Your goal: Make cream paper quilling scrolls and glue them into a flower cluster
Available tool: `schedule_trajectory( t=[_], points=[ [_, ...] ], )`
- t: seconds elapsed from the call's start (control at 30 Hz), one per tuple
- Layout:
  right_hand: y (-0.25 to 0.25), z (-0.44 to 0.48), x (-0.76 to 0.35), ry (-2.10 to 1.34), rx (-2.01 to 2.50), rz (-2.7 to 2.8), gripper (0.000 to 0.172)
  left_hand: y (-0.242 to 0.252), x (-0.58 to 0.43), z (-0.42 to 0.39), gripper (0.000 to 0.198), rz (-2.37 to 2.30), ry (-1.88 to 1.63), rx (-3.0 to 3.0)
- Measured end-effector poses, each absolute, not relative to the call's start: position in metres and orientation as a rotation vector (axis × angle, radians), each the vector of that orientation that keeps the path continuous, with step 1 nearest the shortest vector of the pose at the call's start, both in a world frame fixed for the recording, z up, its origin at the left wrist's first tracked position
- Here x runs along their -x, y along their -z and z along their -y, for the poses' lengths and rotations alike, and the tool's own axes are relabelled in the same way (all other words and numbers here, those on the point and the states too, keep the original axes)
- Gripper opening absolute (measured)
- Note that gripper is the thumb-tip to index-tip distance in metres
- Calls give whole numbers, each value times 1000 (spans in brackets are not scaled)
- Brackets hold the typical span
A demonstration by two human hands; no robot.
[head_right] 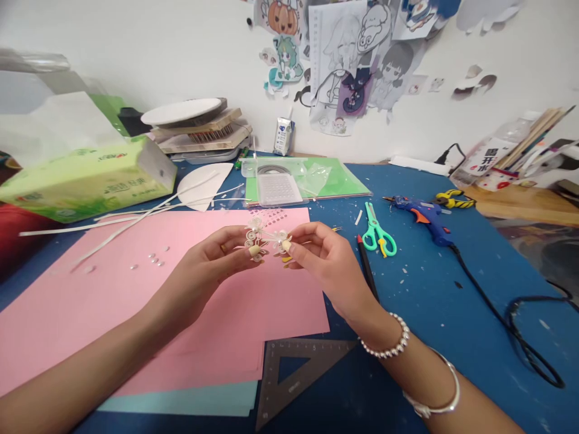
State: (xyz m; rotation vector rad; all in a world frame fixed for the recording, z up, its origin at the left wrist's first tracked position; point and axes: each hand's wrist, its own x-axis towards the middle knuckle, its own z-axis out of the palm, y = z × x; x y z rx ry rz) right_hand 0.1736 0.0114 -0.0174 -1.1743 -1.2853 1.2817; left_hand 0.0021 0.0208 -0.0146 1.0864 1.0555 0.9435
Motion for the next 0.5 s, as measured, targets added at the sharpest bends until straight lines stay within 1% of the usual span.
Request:
schedule_trajectory(
  t=[0.13, 0.5],
  points=[
    [17, -12, -173, -1289, 1187, 1268, 15, 15, -1, -21, 22, -1058, -935, -1096],
    [18, -13, -173, -1311, 1184, 1279, 16, 17, 1, -21, 21, -1003, -971, -1064]
  ],
)
